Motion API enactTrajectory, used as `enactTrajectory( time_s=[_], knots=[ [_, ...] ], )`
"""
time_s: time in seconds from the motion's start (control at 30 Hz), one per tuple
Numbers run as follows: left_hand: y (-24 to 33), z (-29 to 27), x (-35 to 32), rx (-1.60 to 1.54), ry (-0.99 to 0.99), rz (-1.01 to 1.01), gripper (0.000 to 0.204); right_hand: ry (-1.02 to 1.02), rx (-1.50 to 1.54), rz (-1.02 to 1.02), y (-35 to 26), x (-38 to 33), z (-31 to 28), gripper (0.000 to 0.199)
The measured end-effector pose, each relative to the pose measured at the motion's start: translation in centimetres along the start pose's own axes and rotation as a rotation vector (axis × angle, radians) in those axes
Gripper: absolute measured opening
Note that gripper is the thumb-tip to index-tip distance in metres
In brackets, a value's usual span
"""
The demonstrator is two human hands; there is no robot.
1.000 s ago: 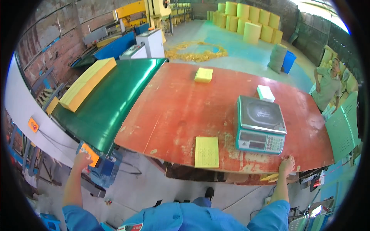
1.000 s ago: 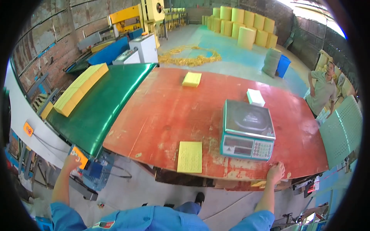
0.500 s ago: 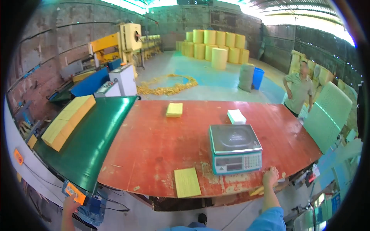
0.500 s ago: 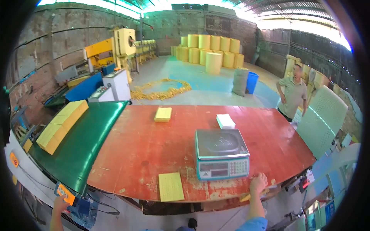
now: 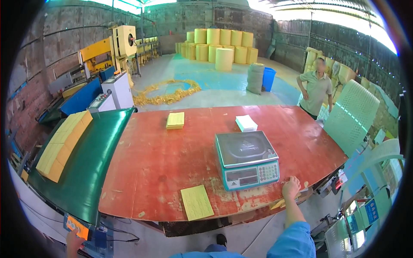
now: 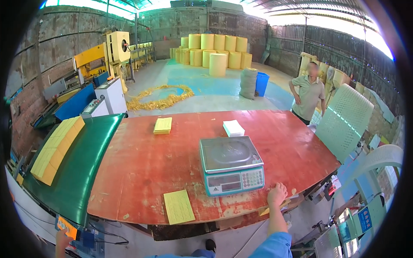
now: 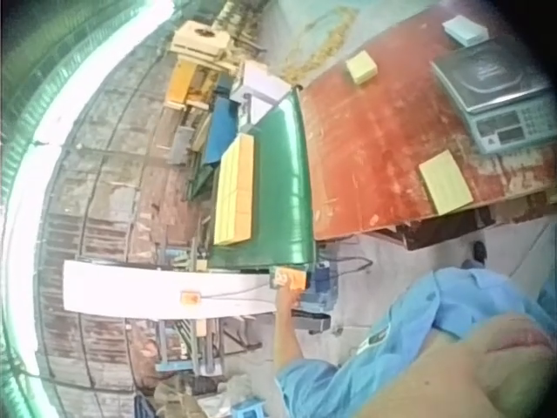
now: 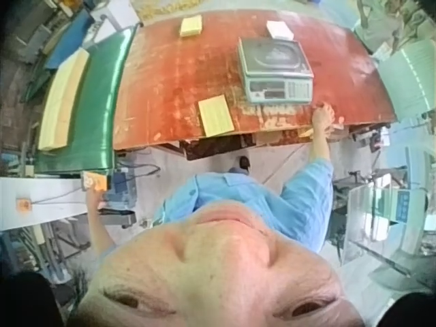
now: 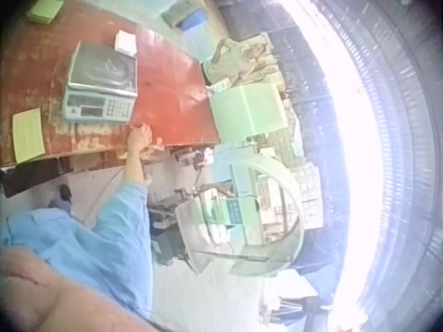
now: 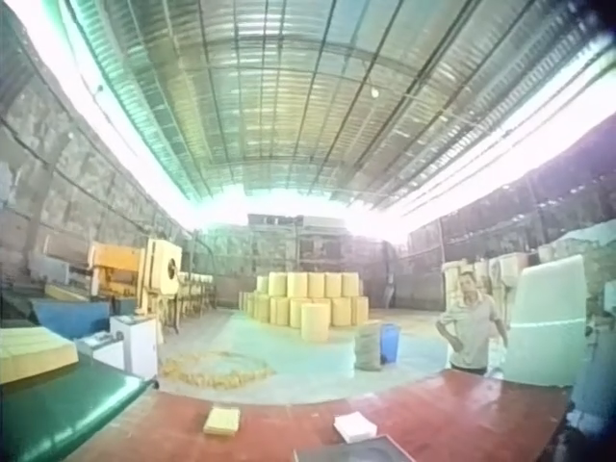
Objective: The person weighs stacks of yellow paper sheets on a digital scale and organizes them into larger piles.
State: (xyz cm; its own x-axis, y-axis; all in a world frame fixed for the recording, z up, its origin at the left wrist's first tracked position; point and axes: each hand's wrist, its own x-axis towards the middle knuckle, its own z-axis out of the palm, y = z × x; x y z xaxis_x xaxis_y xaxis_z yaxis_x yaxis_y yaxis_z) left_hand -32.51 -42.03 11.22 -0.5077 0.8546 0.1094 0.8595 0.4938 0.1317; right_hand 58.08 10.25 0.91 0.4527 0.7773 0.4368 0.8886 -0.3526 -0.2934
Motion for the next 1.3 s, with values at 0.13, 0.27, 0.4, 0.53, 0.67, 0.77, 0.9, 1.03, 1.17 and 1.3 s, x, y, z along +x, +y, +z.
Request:
enactTrajectory(
  time_s=[0.13, 0.27, 0.4, 0.53, 0.67, 0.77, 0.9, 1.03, 1.17, 1.3],
  knots=[
    [7.6, -3.2, 1.7, -0.114, -0.109, -0.295, 0.058, 0.075, -0.045, -0.008, 1.7, -0.6, -0.3, 0.027],
    [-2.7, 1.9, 0.4, 0.024, -0.047, -0.099, 0.061, -0.003, -0.019, -0.004, -0.3, -0.1, -0.5, 0.024],
    [6.1, -3.4, 1.8, -0.101, -0.208, -0.273, 0.066, 0.004, -0.051, 0.027, 1.1, -1.0, -1.4, 0.025],
    [4.3, -2.7, -0.1, -0.207, -0.221, -0.406, 0.068, -0.045, -0.066, 0.024, 1.4, -0.7, -0.6, 0.027],
    [6.3, -3.4, 1.7, -0.142, -0.341, -0.465, 0.075, -0.08, -0.171, 0.016, 1.4, -0.2, 0.3, 0.03],
    [3.1, -1.9, 2.2, -0.198, -0.309, -0.44, 0.076, -0.03, -0.198, -0.083, 2.4, 1.0, 0.7, 0.031],
    [4.8, -2.7, 3.1, -0.203, -0.359, -0.557, 0.078, -0.062, -0.199, -0.064, 1.0, 1.3, 0.2, 0.034],
    [4.9, -3.0, 2.2, -0.234, -0.344, -0.609, 0.078, -0.124, -0.169, -0.012, -0.2, 0.7, -0.1, 0.036],
    [4.5, -2.5, 1.6, -0.207, -0.297, -0.505, 0.079, -0.172, -0.167, 0.016, 0.7, 0.2, -0.6, 0.034],
    [6.5, -3.3, 1.8, -0.151, -0.341, -0.553, 0.08, -0.178, -0.146, 0.033, 1.1, 0.0, -1.3, 0.031]
  ],
)
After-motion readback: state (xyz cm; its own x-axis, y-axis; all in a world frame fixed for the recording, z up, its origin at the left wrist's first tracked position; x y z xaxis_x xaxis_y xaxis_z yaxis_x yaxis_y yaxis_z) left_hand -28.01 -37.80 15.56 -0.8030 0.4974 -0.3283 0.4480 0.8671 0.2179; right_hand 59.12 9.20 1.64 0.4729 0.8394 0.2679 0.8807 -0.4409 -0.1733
